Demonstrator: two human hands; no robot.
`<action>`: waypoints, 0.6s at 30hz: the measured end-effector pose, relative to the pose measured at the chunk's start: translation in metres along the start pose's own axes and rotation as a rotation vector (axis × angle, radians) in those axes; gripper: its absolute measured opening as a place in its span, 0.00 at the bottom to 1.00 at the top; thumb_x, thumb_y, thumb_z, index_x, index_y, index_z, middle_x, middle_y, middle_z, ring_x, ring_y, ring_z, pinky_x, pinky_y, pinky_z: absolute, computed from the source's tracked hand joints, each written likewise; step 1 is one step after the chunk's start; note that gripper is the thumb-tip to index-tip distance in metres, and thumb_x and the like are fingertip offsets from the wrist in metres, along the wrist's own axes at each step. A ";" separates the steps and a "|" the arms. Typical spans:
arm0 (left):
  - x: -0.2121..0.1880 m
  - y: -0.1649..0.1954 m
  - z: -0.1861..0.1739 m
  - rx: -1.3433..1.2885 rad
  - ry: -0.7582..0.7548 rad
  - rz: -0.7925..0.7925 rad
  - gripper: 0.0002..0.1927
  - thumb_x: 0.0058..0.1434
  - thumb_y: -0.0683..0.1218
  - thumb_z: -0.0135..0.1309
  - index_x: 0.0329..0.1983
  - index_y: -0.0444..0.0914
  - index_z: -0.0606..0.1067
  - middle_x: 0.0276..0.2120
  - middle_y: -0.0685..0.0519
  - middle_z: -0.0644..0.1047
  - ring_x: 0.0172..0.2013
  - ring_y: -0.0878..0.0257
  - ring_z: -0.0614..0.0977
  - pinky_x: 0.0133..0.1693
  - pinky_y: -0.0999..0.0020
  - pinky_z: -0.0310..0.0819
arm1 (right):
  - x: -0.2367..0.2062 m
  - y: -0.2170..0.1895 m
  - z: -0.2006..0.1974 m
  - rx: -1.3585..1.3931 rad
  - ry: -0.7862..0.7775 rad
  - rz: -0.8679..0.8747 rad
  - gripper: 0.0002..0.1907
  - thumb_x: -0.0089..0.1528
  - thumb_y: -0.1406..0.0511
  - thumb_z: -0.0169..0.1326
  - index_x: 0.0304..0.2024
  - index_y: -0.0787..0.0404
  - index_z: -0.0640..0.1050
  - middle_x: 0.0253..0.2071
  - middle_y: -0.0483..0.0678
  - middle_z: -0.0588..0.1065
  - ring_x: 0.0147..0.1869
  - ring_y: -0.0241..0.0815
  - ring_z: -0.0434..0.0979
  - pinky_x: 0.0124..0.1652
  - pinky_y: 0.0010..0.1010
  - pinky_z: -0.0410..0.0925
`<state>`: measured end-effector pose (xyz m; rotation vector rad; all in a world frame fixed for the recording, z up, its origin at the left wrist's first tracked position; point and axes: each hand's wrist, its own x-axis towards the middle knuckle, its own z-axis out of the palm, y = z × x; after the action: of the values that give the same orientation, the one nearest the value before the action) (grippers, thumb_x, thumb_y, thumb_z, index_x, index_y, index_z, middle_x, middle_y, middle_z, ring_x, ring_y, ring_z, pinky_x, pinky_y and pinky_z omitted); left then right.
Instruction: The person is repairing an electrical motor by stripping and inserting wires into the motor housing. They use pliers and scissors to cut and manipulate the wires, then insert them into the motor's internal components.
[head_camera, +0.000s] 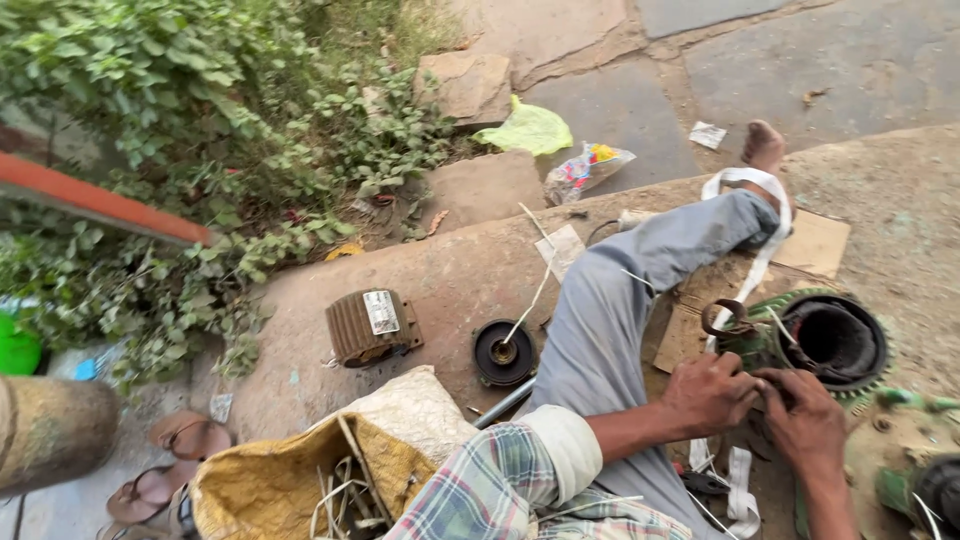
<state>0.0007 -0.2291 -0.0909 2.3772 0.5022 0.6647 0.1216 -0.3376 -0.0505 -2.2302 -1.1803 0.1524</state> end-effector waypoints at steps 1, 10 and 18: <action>0.000 0.001 0.002 -0.002 0.009 -0.014 0.11 0.67 0.53 0.54 0.41 0.42 0.78 0.39 0.49 0.74 0.40 0.51 0.80 0.38 0.51 0.76 | 0.000 0.001 0.000 -0.008 0.003 -0.007 0.10 0.65 0.65 0.57 0.48 0.54 0.82 0.40 0.48 0.77 0.40 0.47 0.79 0.43 0.36 0.71; 0.008 -0.010 0.037 0.002 -0.063 -0.013 0.05 0.56 0.45 0.56 0.35 0.40 0.76 0.36 0.47 0.75 0.41 0.47 0.79 0.40 0.48 0.72 | 0.001 0.009 0.004 -0.040 0.042 0.033 0.10 0.58 0.64 0.56 0.41 0.55 0.82 0.41 0.50 0.78 0.46 0.56 0.79 0.43 0.44 0.73; 0.013 0.010 0.007 0.095 -0.036 0.176 0.07 0.57 0.45 0.59 0.36 0.40 0.76 0.39 0.47 0.75 0.45 0.47 0.77 0.50 0.46 0.68 | -0.002 -0.006 -0.024 -0.035 0.061 0.004 0.07 0.58 0.63 0.59 0.38 0.55 0.82 0.38 0.47 0.78 0.43 0.53 0.80 0.40 0.42 0.73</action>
<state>0.0169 -0.2332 -0.0854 2.5392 0.3186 0.6878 0.1251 -0.3473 -0.0280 -2.2511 -1.1541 0.0652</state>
